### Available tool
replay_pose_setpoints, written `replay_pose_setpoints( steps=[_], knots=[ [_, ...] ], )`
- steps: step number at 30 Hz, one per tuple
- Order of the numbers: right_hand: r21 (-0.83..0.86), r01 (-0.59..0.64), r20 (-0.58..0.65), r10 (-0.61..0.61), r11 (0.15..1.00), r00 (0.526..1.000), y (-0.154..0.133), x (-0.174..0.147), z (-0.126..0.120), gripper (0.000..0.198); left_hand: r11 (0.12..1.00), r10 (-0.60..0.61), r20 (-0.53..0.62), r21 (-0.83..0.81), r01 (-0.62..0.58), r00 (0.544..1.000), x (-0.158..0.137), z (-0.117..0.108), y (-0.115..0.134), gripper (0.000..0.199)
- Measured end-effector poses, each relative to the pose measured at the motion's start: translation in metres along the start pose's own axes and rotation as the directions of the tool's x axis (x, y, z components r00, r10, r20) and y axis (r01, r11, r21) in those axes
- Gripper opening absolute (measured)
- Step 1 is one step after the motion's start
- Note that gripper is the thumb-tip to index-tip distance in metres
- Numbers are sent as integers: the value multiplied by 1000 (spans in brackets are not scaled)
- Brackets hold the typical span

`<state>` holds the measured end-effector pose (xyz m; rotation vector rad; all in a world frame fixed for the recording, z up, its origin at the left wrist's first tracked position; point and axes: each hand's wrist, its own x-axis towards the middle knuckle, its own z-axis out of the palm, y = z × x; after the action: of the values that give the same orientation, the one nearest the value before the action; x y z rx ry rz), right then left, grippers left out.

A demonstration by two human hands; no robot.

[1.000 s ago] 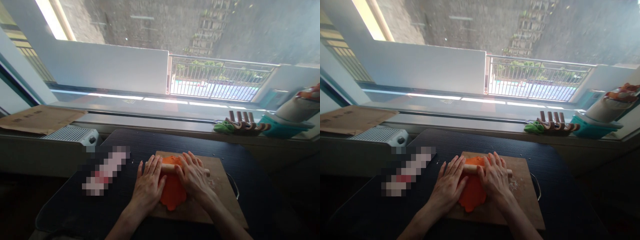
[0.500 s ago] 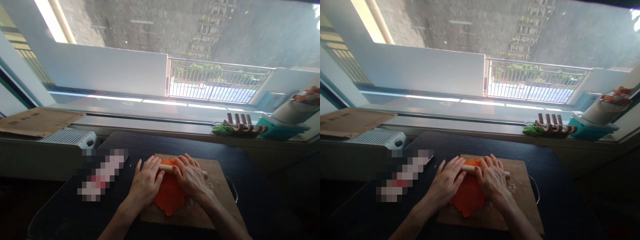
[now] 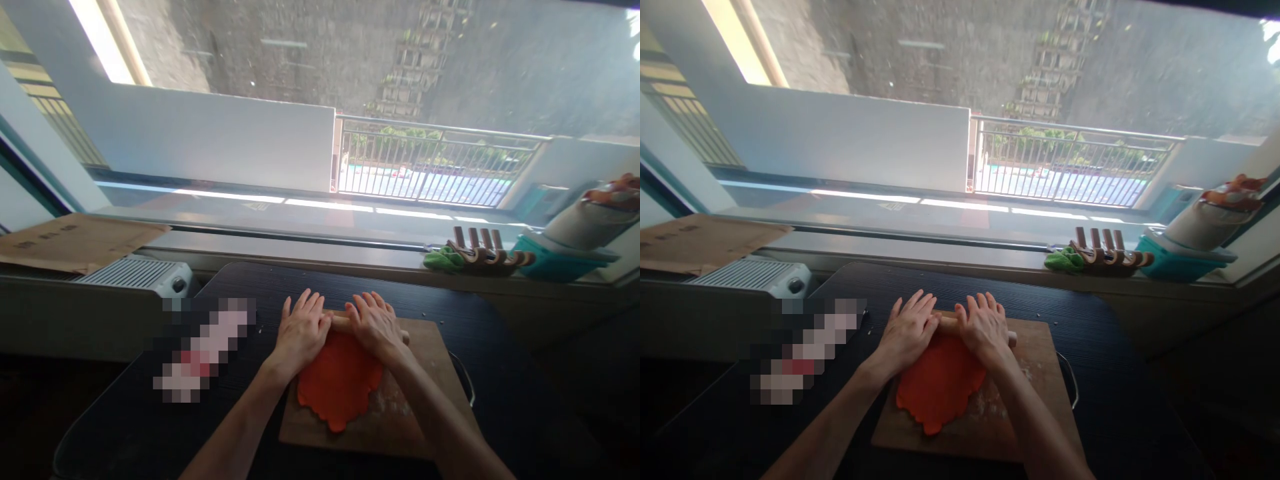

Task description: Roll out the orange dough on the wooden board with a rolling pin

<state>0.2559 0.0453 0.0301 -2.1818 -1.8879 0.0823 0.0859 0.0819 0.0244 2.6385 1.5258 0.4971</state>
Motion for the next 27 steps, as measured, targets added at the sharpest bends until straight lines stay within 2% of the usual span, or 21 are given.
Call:
replay_pose_setpoints(
  steps=[3,6,8,12,15,17,22,24,27],
  knots=[
    [-22,104,-55,-105,994,993,-4,-38,6,48,998,51,13,-27,-51,999,-40,-3,-5,45],
    [-26,123,-57,-125,992,991,-5,-42,7,48,998,51,36,-26,-50,998,-48,-4,-7,46],
    [-32,69,-39,-70,997,997,-3,-20,6,48,1000,10,47,-12,-10,999,-29,-1,-5,47],
    [5,-61,57,60,998,997,1,39,-1,46,996,-68,75,61,63,995,30,4,-1,49],
    [27,-102,95,99,994,991,1,50,-3,46,995,-67,79,83,60,995,47,3,1,49],
    [28,-70,79,68,997,995,0,35,-1,47,997,-49,53,67,46,997,33,1,0,48],
    [-19,95,-26,-96,995,995,-5,-20,6,44,1000,17,31,-23,-16,999,-31,-5,-6,45],
    [-34,105,-51,-107,994,993,-6,-18,6,43,999,13,39,-30,-12,999,-35,-6,-7,45],
    [-44,37,-49,-39,998,998,-7,13,4,41,1000,-23,36,18,22,999,-6,-3,-8,45]
  ],
)
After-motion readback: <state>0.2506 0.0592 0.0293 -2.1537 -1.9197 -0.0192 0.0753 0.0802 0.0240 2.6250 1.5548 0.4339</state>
